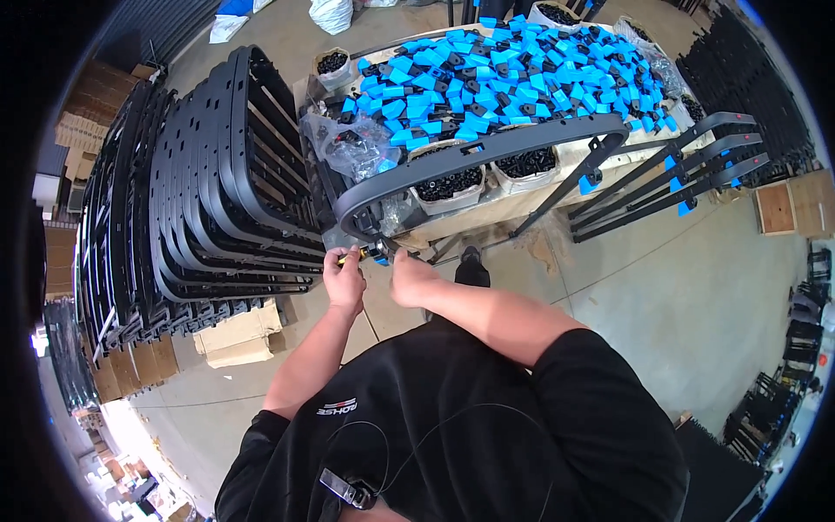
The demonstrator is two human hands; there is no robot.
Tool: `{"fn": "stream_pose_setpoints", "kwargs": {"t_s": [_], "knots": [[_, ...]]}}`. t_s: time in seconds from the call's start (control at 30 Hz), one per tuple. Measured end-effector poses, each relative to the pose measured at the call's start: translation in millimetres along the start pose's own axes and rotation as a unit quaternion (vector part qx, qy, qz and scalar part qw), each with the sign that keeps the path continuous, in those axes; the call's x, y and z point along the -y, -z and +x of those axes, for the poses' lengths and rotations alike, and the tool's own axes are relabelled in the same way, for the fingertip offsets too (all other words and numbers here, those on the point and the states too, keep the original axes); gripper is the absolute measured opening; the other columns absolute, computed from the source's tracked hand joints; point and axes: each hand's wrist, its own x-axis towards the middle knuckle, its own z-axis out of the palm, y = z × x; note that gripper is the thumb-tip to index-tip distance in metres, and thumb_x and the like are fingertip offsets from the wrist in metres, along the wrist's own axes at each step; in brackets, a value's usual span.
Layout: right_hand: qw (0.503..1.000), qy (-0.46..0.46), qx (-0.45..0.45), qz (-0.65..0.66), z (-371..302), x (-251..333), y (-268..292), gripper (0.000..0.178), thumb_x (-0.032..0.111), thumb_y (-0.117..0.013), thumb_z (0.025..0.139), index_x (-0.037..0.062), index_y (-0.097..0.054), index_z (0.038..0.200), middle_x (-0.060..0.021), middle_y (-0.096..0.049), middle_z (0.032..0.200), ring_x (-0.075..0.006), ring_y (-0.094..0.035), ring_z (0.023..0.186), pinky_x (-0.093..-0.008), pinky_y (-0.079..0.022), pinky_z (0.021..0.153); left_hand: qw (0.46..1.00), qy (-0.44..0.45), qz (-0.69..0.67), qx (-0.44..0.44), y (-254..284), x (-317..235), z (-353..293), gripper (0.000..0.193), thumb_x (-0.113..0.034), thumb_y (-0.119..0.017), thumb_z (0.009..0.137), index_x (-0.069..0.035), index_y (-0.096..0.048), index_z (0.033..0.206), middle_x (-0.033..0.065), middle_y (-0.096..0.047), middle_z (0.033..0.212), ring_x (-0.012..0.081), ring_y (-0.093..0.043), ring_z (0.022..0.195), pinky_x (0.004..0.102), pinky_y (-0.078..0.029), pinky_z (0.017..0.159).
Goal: Assemble metal furniture frames by attaching plastic end caps and tightening components with a hand tool.
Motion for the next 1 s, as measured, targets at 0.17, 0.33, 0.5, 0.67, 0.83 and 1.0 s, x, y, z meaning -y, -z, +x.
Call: {"fn": "stream_pose_setpoints", "kwargs": {"t_s": [0.17, 0.33, 0.5, 0.67, 0.83, 1.0], "knots": [[0.990, -0.042, 0.006, 0.132, -3, 7, -2, 0.037, 0.025, -0.061, 0.091, -0.0053, -0.051, 0.110, -0.0240, -0.064, 0.091, -0.0355, -0.068, 0.075, -0.0466, -0.055, 0.066, 0.998, -0.027, -0.037, -0.035, -3, -8, -10, 0.015, -0.016, -0.071, 0.098, -0.012, -0.057, 0.097, -0.0052, -0.051, 0.068, 0.0045, -0.043, 0.055, 0.0242, -0.032, 0.047], [0.971, -0.011, 0.110, 0.214, -9, 8, 16, 0.032, 0.023, -0.060, 0.090, -0.0042, -0.050, 0.104, -0.0214, -0.064, 0.081, -0.0300, -0.066, 0.062, -0.0442, -0.054, 0.055, 1.000, -0.010, -0.008, -0.010, 1, -11, -8, 0.014, -0.016, -0.070, 0.098, -0.013, -0.056, 0.099, -0.0052, -0.052, 0.070, 0.0038, -0.042, 0.054, 0.0244, -0.030, 0.046], [0.998, 0.013, -0.058, -0.036, -4, -2, -9, 0.045, 0.025, -0.060, 0.090, -0.0107, -0.050, 0.116, -0.0342, -0.067, 0.101, -0.0438, -0.069, 0.094, -0.0491, -0.054, 0.084, 0.999, -0.011, -0.041, -0.022, -1, -14, -9, 0.013, -0.016, -0.070, 0.098, -0.013, -0.057, 0.098, -0.0036, -0.054, 0.069, 0.0051, -0.043, 0.052, 0.0252, -0.030, 0.044], [0.985, -0.017, 0.010, 0.171, -9, 14, -5, 0.052, 0.030, -0.067, 0.085, -0.0108, -0.049, 0.112, -0.0178, -0.065, 0.083, -0.0263, -0.066, 0.065, -0.0420, -0.053, 0.059, 0.997, -0.027, -0.038, -0.066, 5, -9, -6, 0.013, -0.018, -0.070, 0.098, -0.012, -0.058, 0.100, -0.0028, -0.052, 0.064, 0.0064, -0.041, 0.048, 0.0259, -0.030, 0.042], [0.988, 0.047, 0.025, 0.143, -3, -2, 0, 0.046, 0.025, -0.066, 0.085, -0.0098, -0.048, 0.110, -0.0171, -0.066, 0.081, -0.0268, -0.067, 0.065, -0.0412, -0.053, 0.059, 0.996, 0.083, -0.040, 0.003, -3, -30, -8, 0.016, -0.019, -0.069, 0.098, -0.015, -0.054, 0.097, -0.0047, -0.047, 0.061, 0.0057, -0.037, 0.043, 0.0258, -0.025, 0.037], [1.000, 0.027, -0.008, -0.002, -9, 2, -6, 0.051, 0.021, -0.064, 0.086, -0.0103, -0.047, 0.123, -0.0310, -0.066, 0.114, -0.0429, -0.067, 0.107, -0.0453, -0.053, 0.093, 0.990, 0.127, -0.057, 0.005, 5, -46, -14, 0.014, -0.016, -0.071, 0.096, -0.009, -0.059, 0.099, -0.0016, -0.057, 0.081, 0.0064, -0.046, 0.069, 0.0263, -0.038, 0.057]]}}
